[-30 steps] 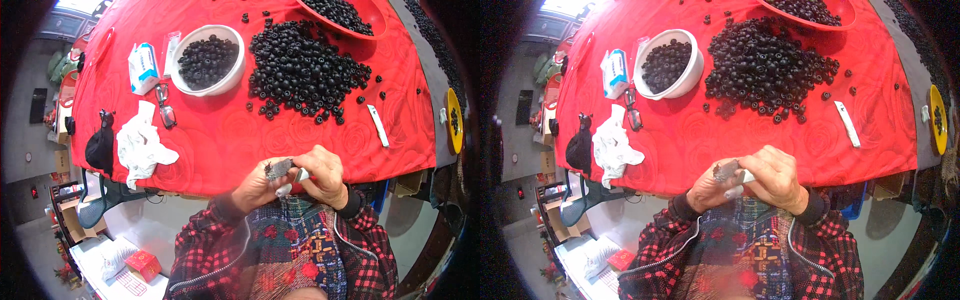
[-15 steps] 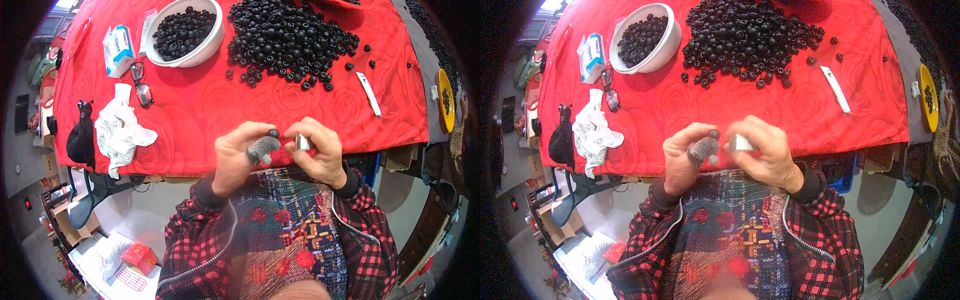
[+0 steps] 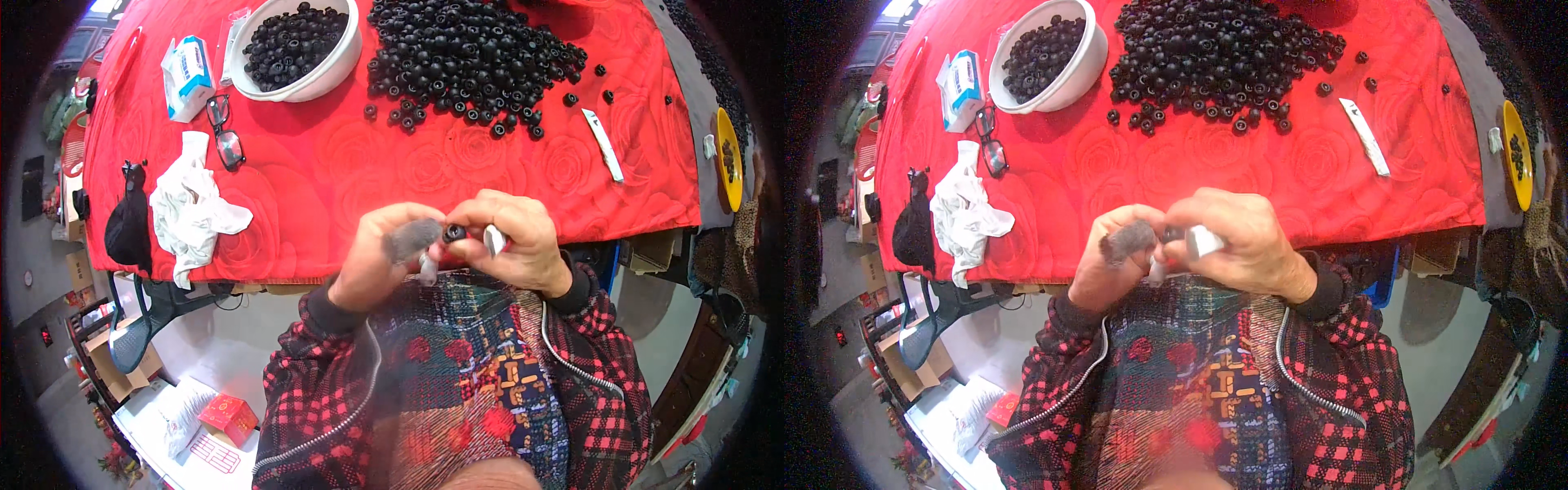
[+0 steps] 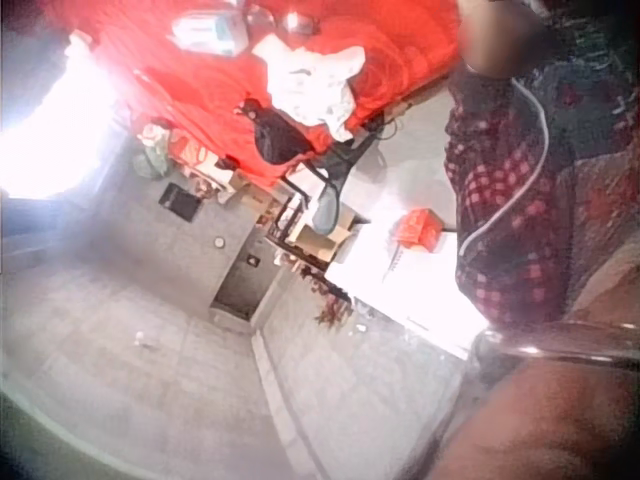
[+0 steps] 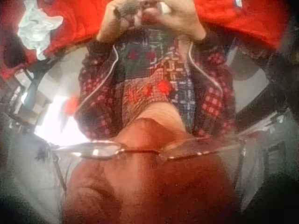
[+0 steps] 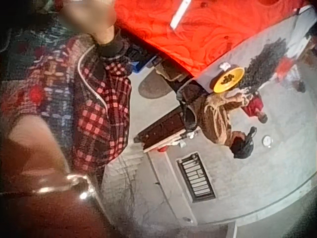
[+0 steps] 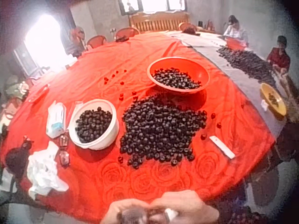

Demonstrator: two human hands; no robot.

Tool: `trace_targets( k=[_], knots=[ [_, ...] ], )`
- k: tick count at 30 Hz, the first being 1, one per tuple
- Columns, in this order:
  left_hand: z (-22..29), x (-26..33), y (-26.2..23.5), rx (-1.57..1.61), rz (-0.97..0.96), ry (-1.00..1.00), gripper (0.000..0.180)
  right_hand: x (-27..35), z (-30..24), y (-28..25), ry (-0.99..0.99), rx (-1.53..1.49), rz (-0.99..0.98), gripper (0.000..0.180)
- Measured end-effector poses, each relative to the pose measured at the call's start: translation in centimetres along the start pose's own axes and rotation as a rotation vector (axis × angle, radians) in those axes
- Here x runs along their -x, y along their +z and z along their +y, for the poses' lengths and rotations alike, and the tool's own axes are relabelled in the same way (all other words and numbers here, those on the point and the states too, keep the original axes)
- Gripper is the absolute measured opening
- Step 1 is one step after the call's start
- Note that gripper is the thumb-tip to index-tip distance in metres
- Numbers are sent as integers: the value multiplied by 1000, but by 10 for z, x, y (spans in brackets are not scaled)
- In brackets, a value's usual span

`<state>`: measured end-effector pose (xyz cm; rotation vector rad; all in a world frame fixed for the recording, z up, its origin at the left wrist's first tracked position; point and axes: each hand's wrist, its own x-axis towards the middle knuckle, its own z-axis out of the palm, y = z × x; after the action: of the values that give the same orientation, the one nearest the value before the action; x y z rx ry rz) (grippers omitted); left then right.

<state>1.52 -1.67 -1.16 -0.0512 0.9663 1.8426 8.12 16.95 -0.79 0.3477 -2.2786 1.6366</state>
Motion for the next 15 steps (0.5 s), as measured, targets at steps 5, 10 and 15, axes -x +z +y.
trace_targets(
  k=[5, 10, 15],
  knots=[
    [10, -5, -4, -231, -196, -240, 8, -4, 0, -9, -153, 4, -179, 31],
    [13, -4, 2, -325, -188, -227, 10, -5, -5, -15, -144, 52, -211, 32],
    [4, 2, 7, -162, -56, -96, 20, 5, -12, -15, -10, 36, -118, 35]
  ],
)
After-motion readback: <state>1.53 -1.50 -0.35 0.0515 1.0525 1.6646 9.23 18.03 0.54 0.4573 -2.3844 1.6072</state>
